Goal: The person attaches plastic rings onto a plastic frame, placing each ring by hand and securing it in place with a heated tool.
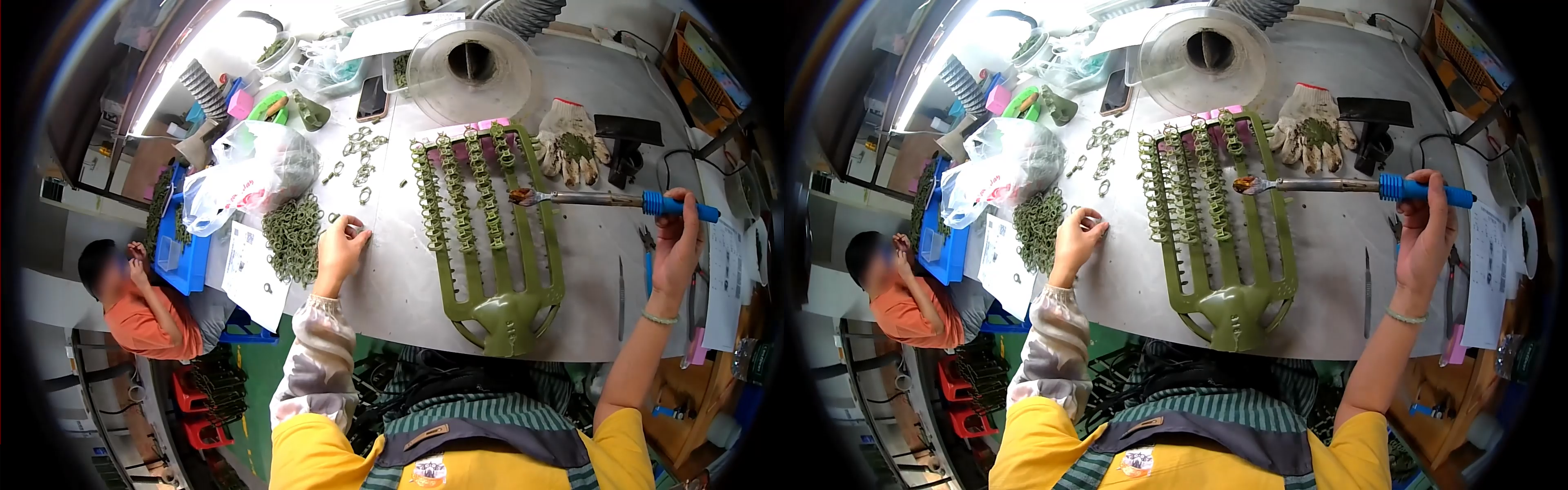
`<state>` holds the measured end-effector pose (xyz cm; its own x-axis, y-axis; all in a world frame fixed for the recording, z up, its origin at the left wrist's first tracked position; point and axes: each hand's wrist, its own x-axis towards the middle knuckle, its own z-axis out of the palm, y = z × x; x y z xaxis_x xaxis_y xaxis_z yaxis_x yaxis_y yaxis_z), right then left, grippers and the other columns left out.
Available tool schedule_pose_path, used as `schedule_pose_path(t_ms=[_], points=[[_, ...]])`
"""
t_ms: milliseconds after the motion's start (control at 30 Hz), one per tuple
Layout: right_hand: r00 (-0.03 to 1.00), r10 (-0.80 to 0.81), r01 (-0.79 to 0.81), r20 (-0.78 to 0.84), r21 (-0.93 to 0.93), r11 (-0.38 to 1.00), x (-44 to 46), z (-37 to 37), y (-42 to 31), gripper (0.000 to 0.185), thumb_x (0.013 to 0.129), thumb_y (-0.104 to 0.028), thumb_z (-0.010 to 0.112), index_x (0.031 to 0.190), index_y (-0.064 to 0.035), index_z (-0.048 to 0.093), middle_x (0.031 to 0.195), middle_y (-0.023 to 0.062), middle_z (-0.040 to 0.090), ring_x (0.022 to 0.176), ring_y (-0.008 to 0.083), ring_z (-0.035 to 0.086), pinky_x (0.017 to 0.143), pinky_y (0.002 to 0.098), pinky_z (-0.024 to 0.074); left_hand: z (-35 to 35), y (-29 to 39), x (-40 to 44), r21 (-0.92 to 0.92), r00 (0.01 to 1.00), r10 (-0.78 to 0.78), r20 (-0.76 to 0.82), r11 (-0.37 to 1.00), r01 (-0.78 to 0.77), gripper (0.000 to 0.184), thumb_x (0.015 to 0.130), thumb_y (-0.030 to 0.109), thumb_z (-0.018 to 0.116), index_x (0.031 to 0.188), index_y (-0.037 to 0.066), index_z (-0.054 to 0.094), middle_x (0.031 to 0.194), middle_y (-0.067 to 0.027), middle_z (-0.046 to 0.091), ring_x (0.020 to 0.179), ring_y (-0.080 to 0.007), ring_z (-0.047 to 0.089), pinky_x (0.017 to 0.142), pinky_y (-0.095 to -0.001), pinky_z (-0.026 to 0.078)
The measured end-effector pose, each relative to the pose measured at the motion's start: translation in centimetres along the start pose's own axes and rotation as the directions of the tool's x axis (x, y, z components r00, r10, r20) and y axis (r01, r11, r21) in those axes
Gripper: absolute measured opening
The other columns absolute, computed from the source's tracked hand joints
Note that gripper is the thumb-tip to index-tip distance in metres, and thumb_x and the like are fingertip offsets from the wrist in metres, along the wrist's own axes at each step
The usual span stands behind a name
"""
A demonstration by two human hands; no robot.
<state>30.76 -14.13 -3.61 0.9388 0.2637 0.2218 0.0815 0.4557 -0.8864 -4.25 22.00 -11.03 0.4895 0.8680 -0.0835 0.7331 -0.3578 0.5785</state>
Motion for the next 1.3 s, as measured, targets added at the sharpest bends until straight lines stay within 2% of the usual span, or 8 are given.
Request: schedule_pose_path(t_ms=[167, 267, 333, 400, 567, 800, 1200, 1300], points=[[1.000, -0.005, 0.005, -0.016, 0.003, 1.000, -0.1, 0.3, -0.2, 0.023, 0.094, -0.028, 0.067, 0.095, -0.0043, 0.069, 0.090, 0.0030, 0.068, 0.067, 0.0058, 0.056, 0.062, 0.0192, 0.0455, -1.2, 1.5, 0.3, -0.210, 0.998, 0.050, 0.038, 0.977, -0.041, 0.017, 0.080, 0.003, 0.075, 0.095, 0.001, 0.067, 0.075, -0.0058, 0.069, 0.067, -0.0090, 0.065, 0.058, -0.0237, 0.053], [1.000, -0.020, 0.020, -0.010, -0.016, 1.000, 0.0, -0.1, -0.2, 0.022, 0.094, -0.026, 0.068, 0.094, -0.0040, 0.069, 0.090, 0.0036, 0.068, 0.065, 0.0062, 0.056, 0.063, 0.0196, 0.0458, -2.3, 6.7, -0.3, -0.560, 0.975, 0.217, -0.052, 0.802, -0.209, 0.023, 0.087, 0.002, 0.071, 0.109, 0.001, 0.070, 0.080, -0.0072, 0.071, 0.072, -0.0102, 0.068, 0.065, -0.0229, 0.056], [1.000, -0.022, 0.022, -0.014, -0.013, 1.000, 0.1, 0.2, 0.0, 0.022, 0.094, -0.026, 0.068, 0.094, -0.0037, 0.069, 0.090, 0.0041, 0.068, 0.065, 0.0063, 0.057, 0.063, 0.0199, 0.0461, -2.6, 11.1, -1.1, -0.543, 0.944, 0.329, -0.008, 0.792, -0.281, 0.028, 0.089, 0.002, 0.069, 0.117, 0.002, 0.070, 0.086, -0.0072, 0.072, 0.075, -0.0104, 0.068, 0.069, -0.0224, 0.056], [1.000, -0.011, 0.011, -0.006, -0.021, 1.000, 0.4, -0.1, 0.5, 0.022, 0.094, -0.025, 0.067, 0.095, -0.0029, 0.069, 0.092, 0.0051, 0.068, 0.067, 0.0070, 0.057, 0.064, 0.0208, 0.0470, -1.0, 15.0, -1.7, -0.608, 0.887, 0.461, -0.009, 0.702, -0.371, 0.018, 0.089, 0.002, 0.070, 0.106, 0.002, 0.070, 0.088, -0.0051, 0.072, 0.080, -0.0107, 0.068, 0.072, -0.0239, 0.055], [1.000, 0.008, -0.008, 0.014, -0.015, 1.000, 0.6, -0.4, 1.6, 0.021, 0.096, -0.023, 0.065, 0.097, -0.0022, 0.068, 0.094, 0.0056, 0.067, 0.070, 0.0083, 0.056, 0.066, 0.0229, 0.0475, 2.6, 21.1, -1.3, -0.275, 0.777, 0.628, 0.050, 0.756, -0.594, 0.017, 0.084, 0.008, 0.074, 0.102, 0.006, 0.072, 0.094, -0.0105, 0.070, 0.082, -0.0169, 0.067, 0.074, -0.0281, 0.052], [1.000, 0.026, -0.026, 0.001, 0.067, 0.997, 1.2, -0.2, 3.7, 0.019, 0.096, -0.022, 0.064, 0.096, -0.0027, 0.067, 0.094, 0.0049, 0.067, 0.070, 0.0088, 0.056, 0.065, 0.0253, 0.0478, 6.7, 22.1, 1.3, 0.074, 0.524, 0.841, -0.135, 0.536, -0.841, 0.018, 0.076, 0.013, 0.079, 0.093, 0.014, 0.076, 0.083, -0.0040, 0.065, 0.082, -0.0231, 0.061, 0.079, -0.0352, 0.048], [1.000, -0.006, 0.006, -0.005, -0.009, 1.000, 1.0, -1.1, 1.5, 0.021, 0.096, -0.023, 0.065, 0.095, -0.0028, 0.068, 0.094, 0.0055, 0.068, 0.070, 0.0085, 0.055, 0.065, 0.0232, 0.0464, 6.9, 21.9, 2.1, 0.112, 0.520, 0.849, -0.096, 0.528, -0.842, 0.018, 0.075, 0.020, 0.080, 0.091, 0.014, 0.074, 0.083, -0.0020, 0.068, 0.089, -0.0212, 0.061, 0.089, -0.0366, 0.040], [0.999, 0.023, -0.022, -0.031, 0.031, 0.999, 1.0, -1.5, 1.3, 0.020, 0.096, -0.024, 0.064, 0.096, -0.0040, 0.069, 0.095, 0.0039, 0.067, 0.070, 0.0064, 0.054, 0.064, 0.0217, 0.0437, 4.1, 21.6, 2.7, -0.121, 0.538, 0.834, -0.123, 0.525, -0.842, 0.021, 0.080, 0.016, 0.078, 0.099, 0.009, 0.073, 0.093, -0.0053, 0.072, 0.090, -0.0214, 0.061, 0.083, -0.0336, 0.046]])
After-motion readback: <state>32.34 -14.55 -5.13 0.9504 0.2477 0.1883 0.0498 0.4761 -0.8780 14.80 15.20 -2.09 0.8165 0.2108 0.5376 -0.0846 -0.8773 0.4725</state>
